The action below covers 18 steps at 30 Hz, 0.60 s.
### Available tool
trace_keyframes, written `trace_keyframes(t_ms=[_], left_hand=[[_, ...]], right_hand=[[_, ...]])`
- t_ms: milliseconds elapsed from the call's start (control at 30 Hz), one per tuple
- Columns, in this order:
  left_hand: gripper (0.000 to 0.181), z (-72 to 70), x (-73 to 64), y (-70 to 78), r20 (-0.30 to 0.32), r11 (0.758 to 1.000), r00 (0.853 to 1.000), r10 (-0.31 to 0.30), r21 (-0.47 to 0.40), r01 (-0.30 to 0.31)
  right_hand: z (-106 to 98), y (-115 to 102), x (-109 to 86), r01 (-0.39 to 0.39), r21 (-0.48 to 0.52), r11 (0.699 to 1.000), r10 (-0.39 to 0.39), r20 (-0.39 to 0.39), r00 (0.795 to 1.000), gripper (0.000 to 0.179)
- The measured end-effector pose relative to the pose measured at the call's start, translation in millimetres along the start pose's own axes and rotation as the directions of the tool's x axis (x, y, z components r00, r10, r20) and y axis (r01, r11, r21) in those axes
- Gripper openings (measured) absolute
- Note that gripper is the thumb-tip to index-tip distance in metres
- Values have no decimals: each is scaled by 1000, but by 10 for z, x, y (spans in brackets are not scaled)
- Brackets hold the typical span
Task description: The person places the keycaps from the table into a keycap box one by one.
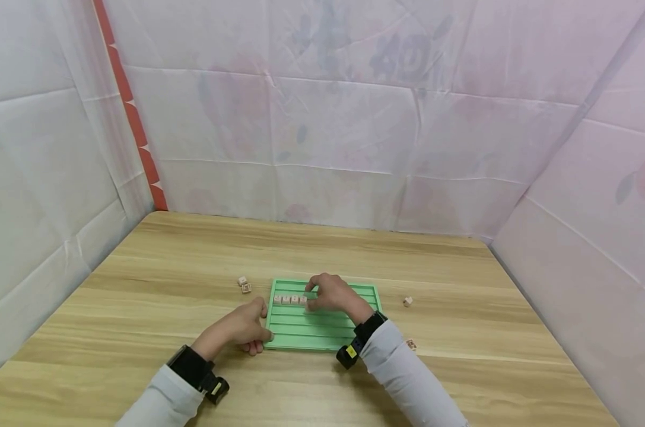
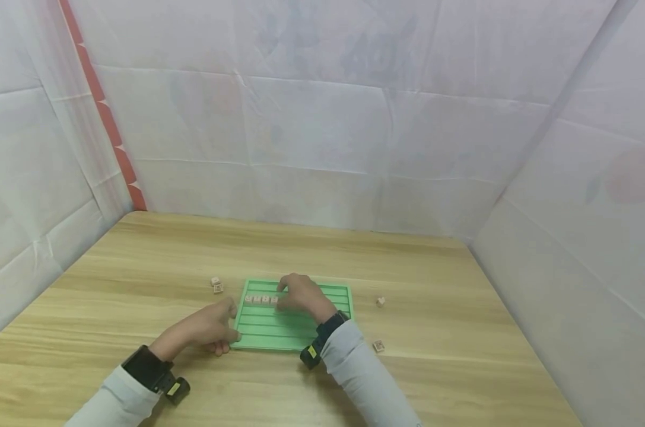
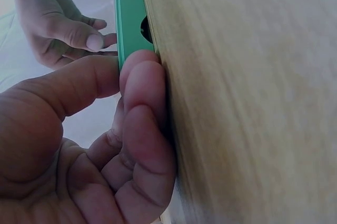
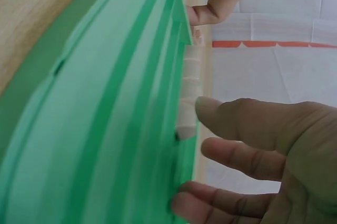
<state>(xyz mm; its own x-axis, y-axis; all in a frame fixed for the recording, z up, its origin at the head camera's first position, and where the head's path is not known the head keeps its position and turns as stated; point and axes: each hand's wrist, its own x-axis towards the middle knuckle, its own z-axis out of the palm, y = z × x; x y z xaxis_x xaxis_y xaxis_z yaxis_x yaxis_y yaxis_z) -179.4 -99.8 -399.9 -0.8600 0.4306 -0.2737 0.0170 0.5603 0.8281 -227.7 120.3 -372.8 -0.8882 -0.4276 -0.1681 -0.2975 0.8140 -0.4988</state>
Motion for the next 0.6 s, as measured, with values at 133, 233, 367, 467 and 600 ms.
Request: trace_keyframes(t_ms=[133, 233, 367, 467, 600], left_hand=[[32, 10, -20, 15, -10, 1000, 1000, -5, -3, 5], [32, 14, -13, 13, -10, 1000, 1000, -10, -4, 10], [30, 11, 5, 2, -7, 1000, 1000, -9, -1, 9], [30, 13, -4, 12, -12, 1000, 1000, -3, 5, 3], [29, 18, -21, 30, -18, 1000, 1000, 5, 12, -4]], right_hand=[[-57, -68, -48, 11, -68, 998, -9, 18, 1000, 38], [-98, -104, -76, 18, -108, 994, -15, 26, 1000, 41], [-146, -141, -111, 23, -133, 991, -18, 34, 999, 44], [-164, -156, -129, 13, -142, 990, -6, 48, 999, 44], [-161, -155, -128, 0, -155, 988, 10, 62, 998, 42]])
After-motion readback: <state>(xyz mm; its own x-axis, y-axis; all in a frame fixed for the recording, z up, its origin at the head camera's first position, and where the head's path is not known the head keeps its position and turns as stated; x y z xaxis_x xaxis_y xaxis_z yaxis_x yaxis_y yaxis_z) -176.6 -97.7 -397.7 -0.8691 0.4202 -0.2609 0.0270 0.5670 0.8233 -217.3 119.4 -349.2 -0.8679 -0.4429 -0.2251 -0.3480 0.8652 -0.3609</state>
